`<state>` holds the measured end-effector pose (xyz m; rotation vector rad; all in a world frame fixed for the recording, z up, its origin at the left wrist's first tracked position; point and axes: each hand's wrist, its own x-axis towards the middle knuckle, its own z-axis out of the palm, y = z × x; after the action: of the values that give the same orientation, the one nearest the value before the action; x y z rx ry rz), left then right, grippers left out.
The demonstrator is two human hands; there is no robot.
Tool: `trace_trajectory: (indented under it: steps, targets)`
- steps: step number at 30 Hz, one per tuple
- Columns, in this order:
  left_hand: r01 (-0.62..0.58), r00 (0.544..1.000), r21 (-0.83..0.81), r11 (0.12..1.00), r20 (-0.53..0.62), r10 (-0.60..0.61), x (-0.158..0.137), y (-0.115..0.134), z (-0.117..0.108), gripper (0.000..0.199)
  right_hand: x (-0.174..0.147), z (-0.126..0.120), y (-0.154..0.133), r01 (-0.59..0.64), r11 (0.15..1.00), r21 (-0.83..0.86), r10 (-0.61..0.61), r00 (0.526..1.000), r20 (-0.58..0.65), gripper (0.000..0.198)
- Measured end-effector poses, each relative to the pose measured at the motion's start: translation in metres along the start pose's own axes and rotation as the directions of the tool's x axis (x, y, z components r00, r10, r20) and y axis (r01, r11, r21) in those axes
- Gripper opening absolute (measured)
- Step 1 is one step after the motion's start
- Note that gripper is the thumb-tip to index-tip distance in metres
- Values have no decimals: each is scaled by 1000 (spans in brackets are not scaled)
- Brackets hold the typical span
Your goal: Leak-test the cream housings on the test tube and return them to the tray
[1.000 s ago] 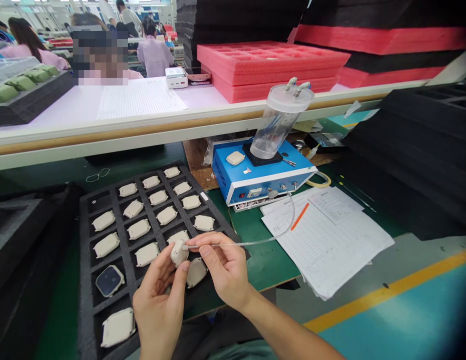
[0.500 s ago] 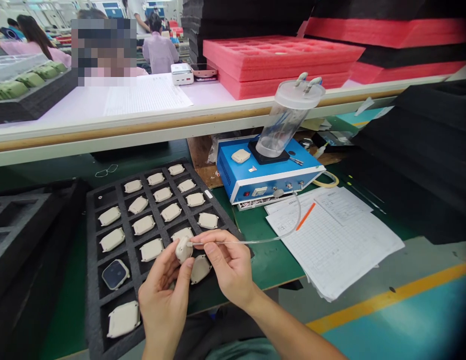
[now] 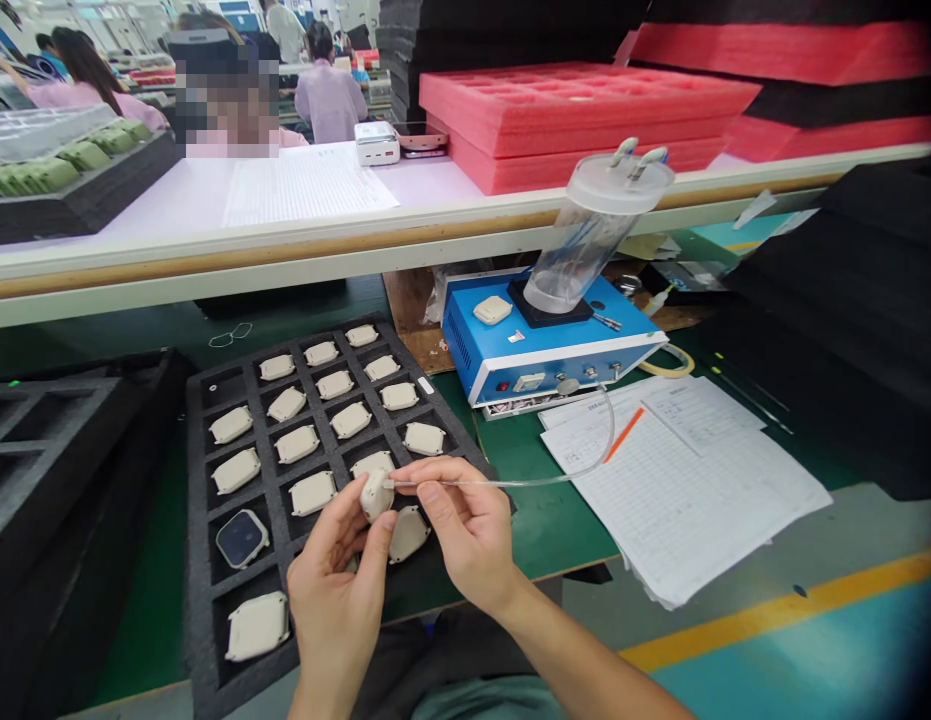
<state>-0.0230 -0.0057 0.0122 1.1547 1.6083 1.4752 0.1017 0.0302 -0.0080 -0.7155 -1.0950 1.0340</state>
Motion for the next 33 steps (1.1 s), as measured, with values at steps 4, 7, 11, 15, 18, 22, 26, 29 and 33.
trace_trajectory:
  steps: [4, 7, 11, 15, 18, 22, 26, 29, 33]
  targets:
    - [-5, 1000, -1, 1000, -7, 5, 0, 0, 0, 39, 0, 0, 0, -4, 1000, 5, 4, 1000, 4, 16]
    - [-3, 1000, 9, 1000, -9, 3, -1, 0, 0, 39, 0, 0, 0, 7, 1000, 17, -7, 1000, 3, 15]
    - [-5, 1000, 1, 1000, -15, 5, 0, 1, 1, 38, 0, 1, 1, 8, 999, 32, -8, 1000, 1, 14]
    - [-11, 1000, -3, 1000, -14, 11, 0, 1, 1, 37, 0, 0, 1, -5, 999, 37, 5, 1000, 6, 15]
    - [-16, 1000, -15, 1000, 0, 16, -1, 1, 1, 37, -2, 0, 2, -13, 999, 47, 13, 1000, -2, 14]
    - [-22, 1000, -36, 999, 14, 23, -2, 2, 1, 36, -5, -2, 3, -13, 999, 44, 14, 1000, -14, 13]
    - [-43, 999, -10, 999, 17, 43, -2, 2, 1, 35, -6, -3, 2, -18, 999, 26, 18, 1000, -13, 13]
    - [-48, 999, -4, 999, 11, 48, -3, 1, 1, 34, -6, -3, 2, -22, 1000, 21, 22, 1000, -6, 13]
    - [-50, 999, 3, 999, 12, 50, -5, 1, 0, 34, -8, -3, 2, -13, 1000, 10, 13, 1000, -4, 13]
